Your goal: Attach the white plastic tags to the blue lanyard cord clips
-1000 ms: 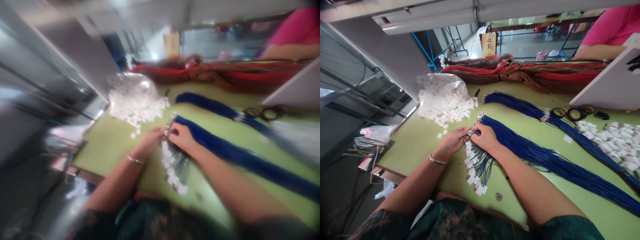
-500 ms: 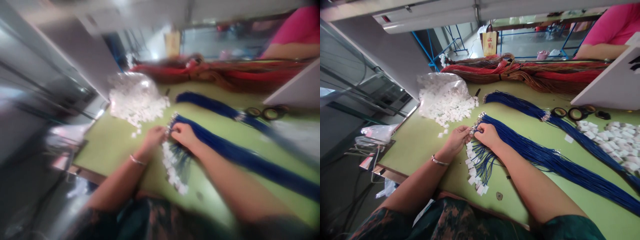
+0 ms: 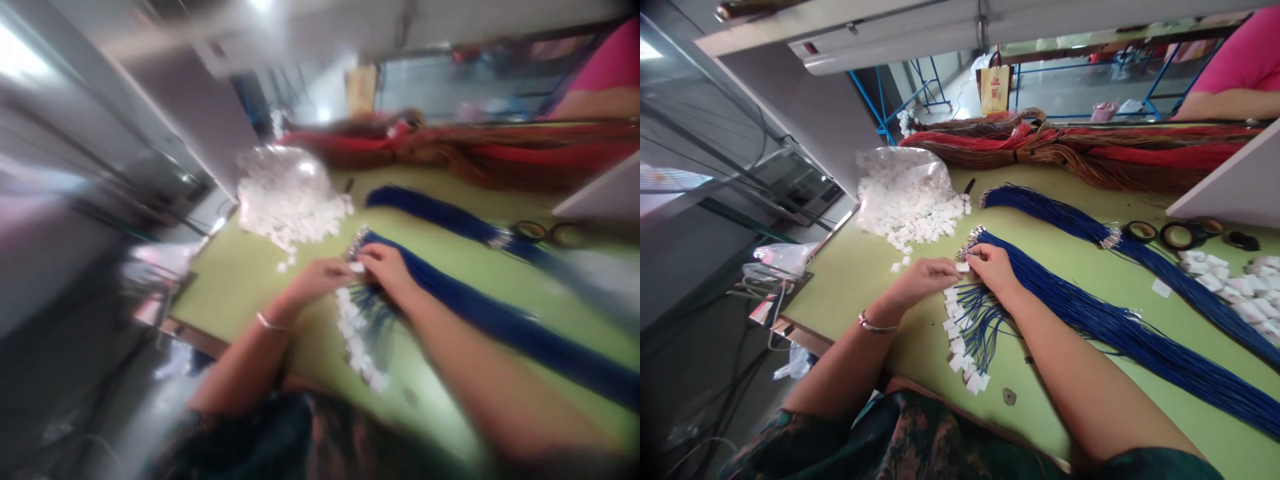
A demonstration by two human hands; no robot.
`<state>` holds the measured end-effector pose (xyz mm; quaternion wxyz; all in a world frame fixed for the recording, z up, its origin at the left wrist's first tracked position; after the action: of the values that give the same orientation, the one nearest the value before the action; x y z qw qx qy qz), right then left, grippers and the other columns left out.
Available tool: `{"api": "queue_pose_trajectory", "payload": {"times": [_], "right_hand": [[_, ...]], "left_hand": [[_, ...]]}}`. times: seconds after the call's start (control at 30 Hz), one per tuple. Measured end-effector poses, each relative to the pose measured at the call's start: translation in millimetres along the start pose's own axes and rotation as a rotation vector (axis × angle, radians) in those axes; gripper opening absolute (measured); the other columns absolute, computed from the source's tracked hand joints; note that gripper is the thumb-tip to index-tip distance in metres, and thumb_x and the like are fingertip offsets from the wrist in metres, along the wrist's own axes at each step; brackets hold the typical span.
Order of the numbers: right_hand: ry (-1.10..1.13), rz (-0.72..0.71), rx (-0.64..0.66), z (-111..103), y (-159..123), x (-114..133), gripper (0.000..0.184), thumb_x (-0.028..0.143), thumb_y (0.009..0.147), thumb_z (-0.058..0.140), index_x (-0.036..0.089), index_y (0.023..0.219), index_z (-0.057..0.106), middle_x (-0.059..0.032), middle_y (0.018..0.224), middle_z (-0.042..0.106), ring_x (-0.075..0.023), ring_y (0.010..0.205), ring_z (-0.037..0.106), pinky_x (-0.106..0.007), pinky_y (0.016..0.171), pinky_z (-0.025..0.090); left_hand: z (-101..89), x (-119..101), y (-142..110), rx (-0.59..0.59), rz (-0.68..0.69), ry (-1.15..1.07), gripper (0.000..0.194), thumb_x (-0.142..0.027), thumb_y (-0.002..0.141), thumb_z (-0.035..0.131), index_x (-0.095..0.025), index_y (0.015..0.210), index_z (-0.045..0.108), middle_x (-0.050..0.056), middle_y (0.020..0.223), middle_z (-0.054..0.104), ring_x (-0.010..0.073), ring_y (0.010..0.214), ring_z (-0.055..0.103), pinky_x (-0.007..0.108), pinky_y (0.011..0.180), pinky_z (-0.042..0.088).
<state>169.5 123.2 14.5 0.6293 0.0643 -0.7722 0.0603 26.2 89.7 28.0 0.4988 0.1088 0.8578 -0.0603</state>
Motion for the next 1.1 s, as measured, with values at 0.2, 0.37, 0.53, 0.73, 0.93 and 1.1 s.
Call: {"api": "queue_pose_trajectory", "payload": {"times": [0.2, 0.37, 0.53, 0.73, 0.93, 1.1], "right_hand": [[-0.106, -0.100, 0.078, 12.4, -3.2, 6.7, 0.014, 0.028, 0.069, 0.061, 0.016, 0.069, 0.067, -0.0007, 0.063, 0.064, -0.0117, 0.055, 0.051, -0.023, 0.055, 0.039], [-0.257, -0.195, 0.110, 22.0, -7.7, 11.9, 0.010, 0.020, 0.068, 0.058, 0.016, 0.068, 0.067, -0.0006, 0.065, 0.065, -0.0119, 0.059, 0.053, -0.023, 0.059, 0.039], [-0.182, -0.155, 0.072, 19.4, -6.3, 9.4, 0.011, 0.020, 0.066, 0.056, 0.015, 0.068, 0.066, -0.0008, 0.065, 0.065, -0.0125, 0.059, 0.053, -0.024, 0.061, 0.041], [-0.198, -0.176, -0.011, 13.3, -9.0, 13.4, 0.010, 0.020, 0.066, 0.055, 0.016, 0.067, 0.063, 0.0006, 0.062, 0.061, -0.0117, 0.058, 0.050, -0.023, 0.059, 0.039], [-0.236, -0.235, -0.043, 12.3, -13.3, 17.1, 0.009, 0.022, 0.068, 0.055, 0.017, 0.071, 0.062, 0.0009, 0.063, 0.060, -0.0120, 0.058, 0.049, -0.023, 0.059, 0.038], [-0.287, -0.219, -0.074, 9.4, -12.5, 14.6, 0.003, 0.021, 0.068, 0.055, 0.019, 0.068, 0.057, 0.0027, 0.061, 0.056, -0.0115, 0.057, 0.047, -0.023, 0.058, 0.036]], "left_hand": [[-98.0, 32.4, -15.8, -0.409, -0.394, 0.730, 0.021, -0.029, 0.080, 0.056, -0.013, 0.084, 0.069, 0.013, 0.083, 0.069, 0.0249, 0.078, 0.061, 0.035, 0.072, 0.046], [-81.1, 38.3, -5.0, -0.276, -0.307, 0.803, 0.025, -0.016, 0.081, 0.049, -0.012, 0.091, 0.072, 0.017, 0.096, 0.070, 0.0294, 0.091, 0.062, 0.039, 0.081, 0.046], [-69.5, 34.5, -3.8, -0.446, -0.222, 0.206, 0.030, -0.026, 0.082, 0.054, -0.013, 0.105, 0.070, 0.009, 0.076, 0.068, 0.0189, 0.067, 0.062, 0.032, 0.067, 0.050], [-1.0, 43.5, 6.6, -0.222, -0.282, -0.476, 0.024, -0.036, 0.075, 0.068, -0.011, 0.077, 0.068, 0.002, 0.057, 0.059, 0.0077, 0.046, 0.049, 0.020, 0.045, 0.037], [10.6, 48.1, 3.1, -0.196, -0.313, -0.557, 0.029, -0.041, 0.075, 0.070, -0.013, 0.068, 0.065, 0.000, 0.052, 0.054, 0.0060, 0.044, 0.043, 0.019, 0.041, 0.032], [11.6, 44.2, -2.0, -0.152, -0.334, -0.492, 0.037, -0.044, 0.068, 0.076, -0.011, 0.085, 0.072, -0.002, 0.048, 0.052, 0.0051, 0.040, 0.039, 0.019, 0.038, 0.025]]}}
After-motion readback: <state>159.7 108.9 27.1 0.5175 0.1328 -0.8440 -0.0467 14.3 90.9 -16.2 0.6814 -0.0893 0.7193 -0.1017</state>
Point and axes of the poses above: each hand's wrist, its own y-axis towards the middle knuckle, its own z-axis out of the palm, x = y × z, the point moved 10 cm from there along y, towards the middle knuckle
